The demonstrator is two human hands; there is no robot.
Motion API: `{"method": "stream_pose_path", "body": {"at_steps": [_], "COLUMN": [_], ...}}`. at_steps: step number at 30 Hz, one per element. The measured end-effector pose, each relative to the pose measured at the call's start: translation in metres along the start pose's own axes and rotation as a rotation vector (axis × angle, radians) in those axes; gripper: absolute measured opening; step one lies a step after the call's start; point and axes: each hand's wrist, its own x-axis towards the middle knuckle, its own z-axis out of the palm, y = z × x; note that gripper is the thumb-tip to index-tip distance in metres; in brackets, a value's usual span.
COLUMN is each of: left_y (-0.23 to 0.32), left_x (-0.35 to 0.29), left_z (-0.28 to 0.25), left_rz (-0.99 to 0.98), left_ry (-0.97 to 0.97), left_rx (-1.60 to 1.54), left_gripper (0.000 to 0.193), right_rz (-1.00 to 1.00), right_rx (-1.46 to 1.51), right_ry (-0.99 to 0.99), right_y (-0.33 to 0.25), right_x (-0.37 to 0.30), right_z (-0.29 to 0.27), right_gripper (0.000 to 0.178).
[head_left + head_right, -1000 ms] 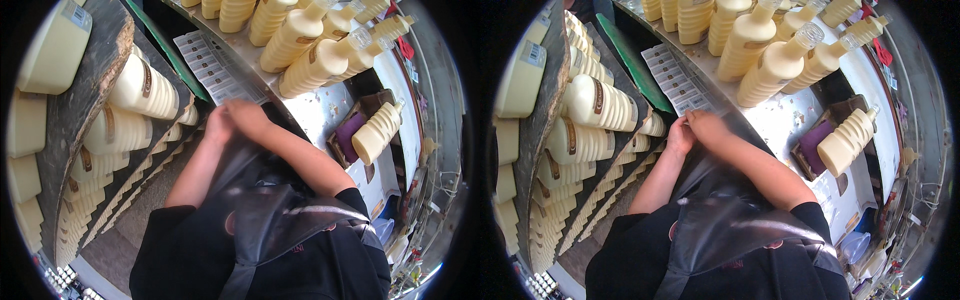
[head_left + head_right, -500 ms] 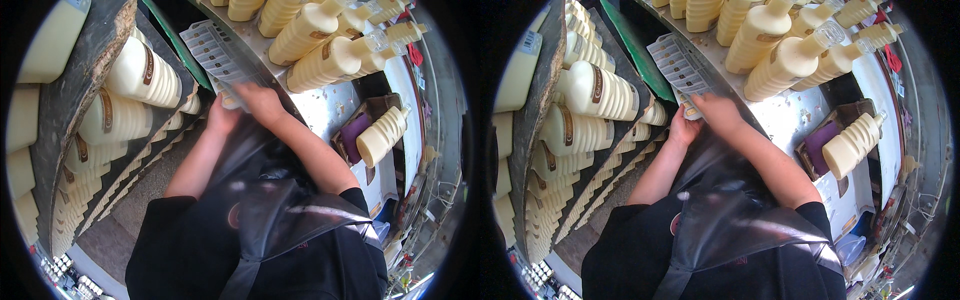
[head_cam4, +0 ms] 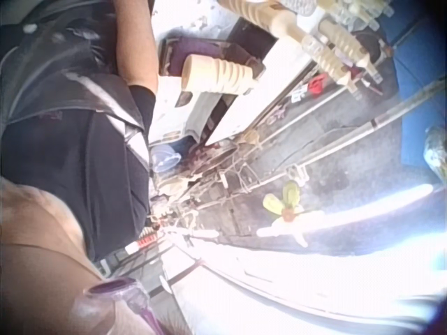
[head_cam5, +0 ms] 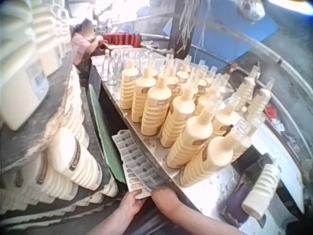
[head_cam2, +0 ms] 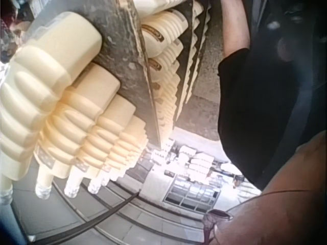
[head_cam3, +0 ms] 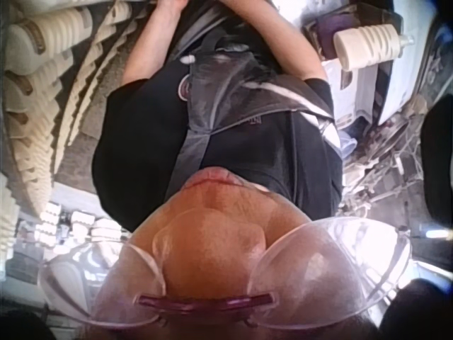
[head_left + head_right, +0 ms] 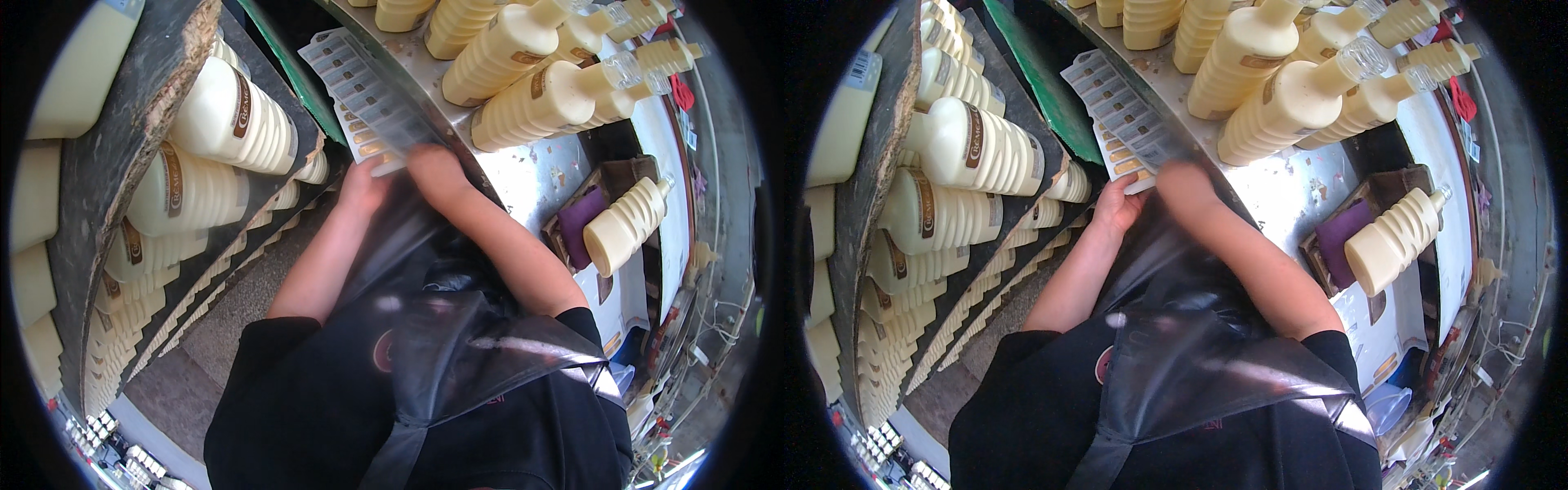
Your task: The person applies adhesive labels to the bodies of cream-colored plastic bottles. They peel individual labels from a sheet and smooth them onto each bottle, then place the labeled bottles into a tray.
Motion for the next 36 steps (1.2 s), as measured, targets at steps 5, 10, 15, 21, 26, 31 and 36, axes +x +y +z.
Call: {"method": "stream_pose_path", "body": {"at_steps": [5, 10, 15, 21, 26, 31, 36], "left_y": [0.000, 0.006, 0.002, -0.010, -0.018, -0.021, -0.024], "left_x": [0.004, -0.005, -0.017, 0.003, 0.016, 0.018, 0.014], "left_z": [0.003, 0.002, -0.002, -0.017, -0.026, -0.021, -0.021], "left_rz": [-0.031, -0.106, -0.075, -0.098, -0.073, -0.005, -0.003], "left_ry": [0.037, -0.029, -0.116, 0.052, 0.165, 0.218, 0.212], "left_rx": [0.005, -0.219, -0.090, -0.058, 0.088, 0.116, 0.106], "left_gripper": [0.046, 0.045, 0.044, 0.042, 0.041, 0.042, 0.038], "right_rz": [0.114, 0.130, 0.197, 0.435, 0.238, 0.219, 0.147], "right_rx": [0.001, 0.277, 0.660, 0.796, 0.536, 0.527, 0.480], "right_ry": [0.084, 0.232, 0.266, 0.320, 0.494, 0.553, 0.605], "right_y": [-0.010, -0.010, -0.006, -0.010, -0.017, -0.019, -0.019], "right_x": [0.009, 0.008, 0.009, 0.013, 0.003, 0.000, -0.002], "right_z": [-0.008, -0.014, -0.009, 0.001, -0.016, -0.052, -0.088], "right_gripper": [0.008, 0.011, 0.027, 0.022, 0.012, 0.010, 0.011]}}
